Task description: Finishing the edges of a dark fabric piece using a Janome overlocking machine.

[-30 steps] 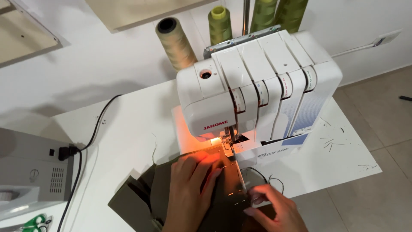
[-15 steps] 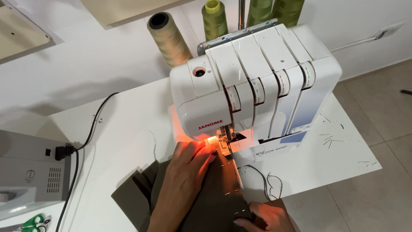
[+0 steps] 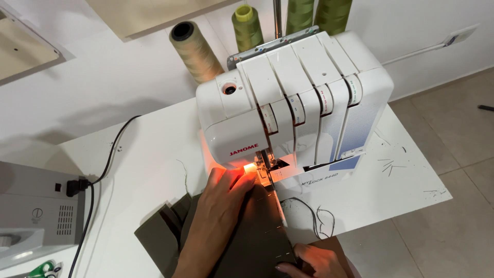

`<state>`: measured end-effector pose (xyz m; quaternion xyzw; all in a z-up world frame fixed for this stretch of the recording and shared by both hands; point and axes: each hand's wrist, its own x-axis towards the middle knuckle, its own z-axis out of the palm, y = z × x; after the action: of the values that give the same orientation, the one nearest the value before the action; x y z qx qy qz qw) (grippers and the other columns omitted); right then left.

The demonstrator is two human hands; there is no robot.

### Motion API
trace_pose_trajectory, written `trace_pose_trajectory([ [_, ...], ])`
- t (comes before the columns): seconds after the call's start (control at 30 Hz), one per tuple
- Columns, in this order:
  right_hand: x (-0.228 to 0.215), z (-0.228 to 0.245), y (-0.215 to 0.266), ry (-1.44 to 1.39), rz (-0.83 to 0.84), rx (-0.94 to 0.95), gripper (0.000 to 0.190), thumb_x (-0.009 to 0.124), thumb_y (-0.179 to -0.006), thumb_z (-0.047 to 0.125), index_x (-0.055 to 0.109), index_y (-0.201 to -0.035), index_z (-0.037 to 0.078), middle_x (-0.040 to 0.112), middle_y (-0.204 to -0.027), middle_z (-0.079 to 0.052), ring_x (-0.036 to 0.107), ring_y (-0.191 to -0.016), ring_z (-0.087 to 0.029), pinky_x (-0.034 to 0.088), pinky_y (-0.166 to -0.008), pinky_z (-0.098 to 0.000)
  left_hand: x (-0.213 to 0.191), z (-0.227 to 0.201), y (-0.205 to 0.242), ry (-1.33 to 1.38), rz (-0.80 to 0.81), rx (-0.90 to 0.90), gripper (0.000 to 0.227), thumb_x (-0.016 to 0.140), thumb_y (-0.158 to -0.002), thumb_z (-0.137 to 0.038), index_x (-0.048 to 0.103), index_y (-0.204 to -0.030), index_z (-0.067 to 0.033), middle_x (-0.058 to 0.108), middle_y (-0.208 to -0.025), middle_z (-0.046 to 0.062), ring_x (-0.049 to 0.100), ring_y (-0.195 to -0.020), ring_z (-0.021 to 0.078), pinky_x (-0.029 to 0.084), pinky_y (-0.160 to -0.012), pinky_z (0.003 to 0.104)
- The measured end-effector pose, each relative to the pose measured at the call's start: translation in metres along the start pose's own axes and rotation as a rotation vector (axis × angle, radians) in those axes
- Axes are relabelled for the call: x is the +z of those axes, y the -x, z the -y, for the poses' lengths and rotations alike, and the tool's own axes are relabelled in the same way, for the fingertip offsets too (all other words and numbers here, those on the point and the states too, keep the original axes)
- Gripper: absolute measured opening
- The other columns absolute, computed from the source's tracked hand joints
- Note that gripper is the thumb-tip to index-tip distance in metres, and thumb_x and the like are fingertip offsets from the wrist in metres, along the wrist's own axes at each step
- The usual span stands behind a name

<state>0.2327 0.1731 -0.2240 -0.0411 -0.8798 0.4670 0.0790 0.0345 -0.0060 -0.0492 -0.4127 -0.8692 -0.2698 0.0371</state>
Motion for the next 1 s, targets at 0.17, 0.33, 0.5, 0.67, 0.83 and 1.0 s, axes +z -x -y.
trace_pose_trajectory([
  [0.17, 0.002, 0.002, 0.001, -0.012, 0.009, 0.041, 0.033, 0.093, -0.086, 0.05, 0.08, -0.092, 0.02, 0.079, -0.068, 0.004, 0.066, -0.053, -0.007, 0.06, -0.053, -0.0239, -0.002, 0.001, 0.003, 0.033, -0.012, -0.021, 0.034, 0.061, -0.1, 0.007, 0.063, -0.126, -0.0148, 0.057, -0.103, 0.008, 0.046, -0.089, 0.0302, 0.045, -0.065, 0.043],
  [0.33, 0.004, 0.001, 0.002, 0.001, -0.028, 0.013, 0.033, 0.095, -0.084, 0.047, 0.08, -0.093, 0.02, 0.075, -0.065, 0.004, 0.063, -0.052, -0.007, 0.058, -0.052, -0.0241, 0.004, -0.003, -0.001, -0.017, -0.151, 0.017, 0.013, 0.067, -0.105, -0.003, 0.063, -0.115, -0.0102, 0.061, -0.104, 0.007, 0.049, -0.085, 0.0294, 0.045, -0.062, 0.044],
  [0.5, 0.007, -0.003, 0.006, 0.009, -0.06, -0.06, 0.041, 0.091, -0.085, 0.05, 0.084, -0.112, 0.019, 0.074, -0.063, 0.003, 0.06, -0.048, -0.007, 0.057, -0.047, -0.0237, 0.01, -0.007, 0.001, -0.101, -0.171, 0.061, 0.014, 0.063, -0.104, 0.003, 0.061, -0.116, -0.0034, 0.051, -0.095, 0.01, 0.043, -0.082, 0.0272, 0.042, -0.067, 0.041],
  [0.67, 0.009, -0.005, 0.007, 0.018, -0.083, -0.033, 0.037, 0.097, -0.081, 0.049, 0.077, -0.084, 0.017, 0.069, -0.059, 0.003, 0.056, -0.045, -0.008, 0.054, -0.043, -0.0238, 0.028, 0.002, 0.005, -0.263, -0.113, 0.026, 0.026, 0.057, -0.098, 0.008, 0.059, -0.119, -0.0075, 0.05, -0.099, 0.008, 0.045, -0.087, 0.028, 0.044, -0.076, 0.042],
  [0.83, 0.012, -0.008, 0.009, 0.031, -0.103, -0.035, 0.04, 0.098, -0.08, 0.05, 0.075, -0.083, 0.017, 0.067, -0.058, 0.003, 0.055, -0.045, -0.008, 0.051, -0.042, -0.0248, 0.02, -0.004, 0.005, -0.183, -0.13, 0.019, 0.032, 0.051, -0.095, 0.012, 0.057, -0.12, -0.0051, 0.049, -0.099, 0.009, 0.043, -0.086, 0.028, 0.044, -0.076, 0.041],
  [1.0, -0.005, 0.007, 0.005, 0.033, -0.094, -0.062, 0.036, 0.093, -0.085, 0.05, 0.078, -0.089, 0.018, 0.079, -0.067, 0.003, 0.067, -0.049, -0.007, 0.06, -0.049, -0.0237, 0.01, -0.023, 0.013, -0.086, -0.108, -0.035, 0.01, 0.052, -0.103, 0.001, 0.054, -0.105, -0.0075, 0.054, -0.104, 0.011, 0.046, -0.084, 0.0288, 0.043, -0.074, 0.041],
])
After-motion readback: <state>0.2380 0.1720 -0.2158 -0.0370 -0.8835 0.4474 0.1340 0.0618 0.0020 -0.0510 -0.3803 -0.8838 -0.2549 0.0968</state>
